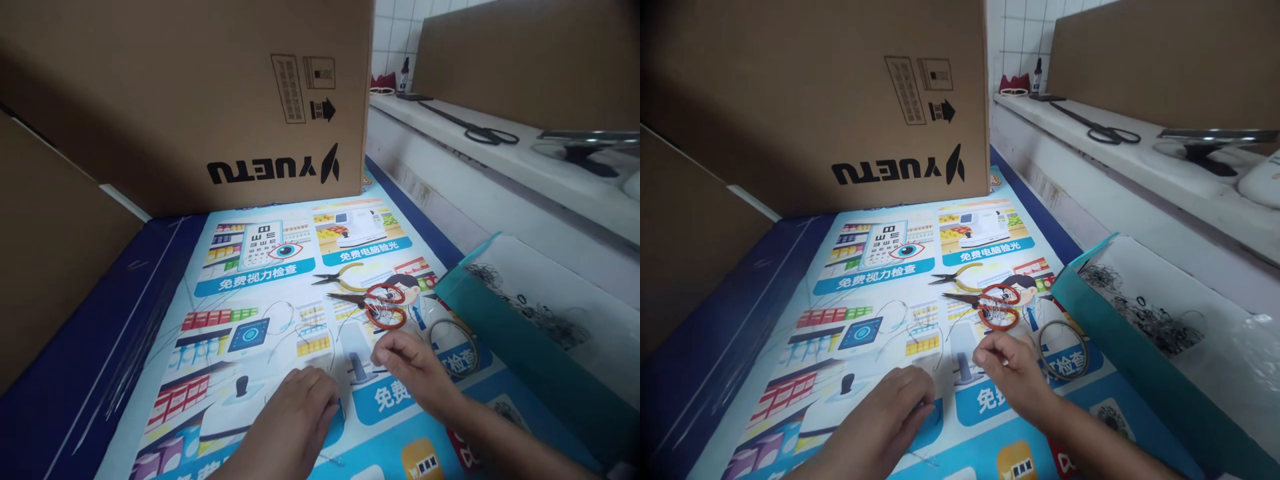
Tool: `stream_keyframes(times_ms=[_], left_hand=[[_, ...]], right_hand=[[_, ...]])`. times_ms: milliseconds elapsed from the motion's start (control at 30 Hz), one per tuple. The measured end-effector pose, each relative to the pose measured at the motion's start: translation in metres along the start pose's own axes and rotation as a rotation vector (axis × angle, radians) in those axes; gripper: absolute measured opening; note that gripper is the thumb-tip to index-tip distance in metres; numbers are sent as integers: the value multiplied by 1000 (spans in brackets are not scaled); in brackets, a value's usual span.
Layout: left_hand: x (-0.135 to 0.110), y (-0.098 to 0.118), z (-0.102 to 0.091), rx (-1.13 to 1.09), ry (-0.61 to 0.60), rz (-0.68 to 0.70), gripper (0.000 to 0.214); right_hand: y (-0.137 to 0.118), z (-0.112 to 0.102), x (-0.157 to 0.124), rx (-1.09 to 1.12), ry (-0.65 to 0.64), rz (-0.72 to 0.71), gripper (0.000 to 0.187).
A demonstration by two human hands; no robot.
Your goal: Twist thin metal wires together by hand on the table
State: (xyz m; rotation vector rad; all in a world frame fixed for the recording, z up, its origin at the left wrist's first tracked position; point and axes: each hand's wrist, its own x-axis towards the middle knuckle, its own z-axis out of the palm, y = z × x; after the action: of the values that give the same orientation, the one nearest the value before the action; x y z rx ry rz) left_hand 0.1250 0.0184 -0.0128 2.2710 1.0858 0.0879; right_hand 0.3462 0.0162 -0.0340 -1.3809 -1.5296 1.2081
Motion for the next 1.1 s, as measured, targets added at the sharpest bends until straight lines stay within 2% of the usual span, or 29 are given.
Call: stream_keyframes(times_ms=[167, 333, 433, 567, 667, 733, 800, 867, 967, 1100], left_hand=[[3, -10, -4, -256, 58, -99, 15], [27, -20, -12, -341, 159, -142, 15], [53, -15, -15, -339, 190, -83, 13], [96, 2, -9, -286, 198, 52, 11], [122, 14, -8, -280, 169, 144, 13], [127, 15, -13, -279, 159, 204, 16], [119, 7, -22, -280, 169, 226, 23], [96, -8, -31, -277, 219, 198, 25], [40, -36, -36, -215, 336, 143, 18], [-32, -62, -23, -95, 244, 105, 13]], right_hand=[[-1, 11, -11, -162, -60, -209, 11], [-2, 18, -18, -169, -54, -422, 11], [-5, 21, -20, -212, -96, -507, 10], [-5, 23, -19, -268, -142, -556, 9], [-4, 22, -17, -241, -146, -530, 10], [-3, 20, -16, -199, -147, -475, 12], [-1, 17, -15, -146, -121, -388, 13], [2, 15, -14, -100, -81, -276, 13], [7, 12, -11, -41, -66, -169, 13], [8, 13, -7, 1, -80, -153, 14]])
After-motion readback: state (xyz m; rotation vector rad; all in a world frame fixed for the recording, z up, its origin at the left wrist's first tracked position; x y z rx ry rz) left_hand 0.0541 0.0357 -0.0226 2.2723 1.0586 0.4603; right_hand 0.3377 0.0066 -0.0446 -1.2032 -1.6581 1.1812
